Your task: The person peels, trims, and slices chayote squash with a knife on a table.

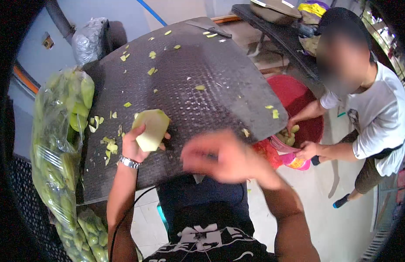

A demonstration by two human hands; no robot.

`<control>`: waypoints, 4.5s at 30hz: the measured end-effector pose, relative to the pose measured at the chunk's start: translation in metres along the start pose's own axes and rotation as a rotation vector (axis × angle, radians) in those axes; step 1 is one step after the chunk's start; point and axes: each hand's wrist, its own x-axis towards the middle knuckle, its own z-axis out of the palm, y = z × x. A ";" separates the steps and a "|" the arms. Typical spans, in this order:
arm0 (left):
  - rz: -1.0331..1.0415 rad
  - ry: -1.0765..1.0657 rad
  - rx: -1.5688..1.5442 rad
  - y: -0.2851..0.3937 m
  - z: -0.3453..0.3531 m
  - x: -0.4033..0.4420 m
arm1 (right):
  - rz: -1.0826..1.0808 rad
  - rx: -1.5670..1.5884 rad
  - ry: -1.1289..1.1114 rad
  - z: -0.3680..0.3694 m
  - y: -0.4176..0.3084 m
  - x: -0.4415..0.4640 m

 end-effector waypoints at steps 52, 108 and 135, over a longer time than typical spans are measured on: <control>0.108 0.155 0.185 0.008 0.015 -0.012 | 0.405 -0.333 0.472 0.027 0.009 0.021; 0.338 0.517 0.582 -0.038 0.066 -0.111 | 0.215 -0.068 0.086 0.072 -0.007 0.034; 0.356 0.642 0.077 -0.018 -0.038 -0.151 | 0.530 -0.269 0.448 0.080 0.051 0.071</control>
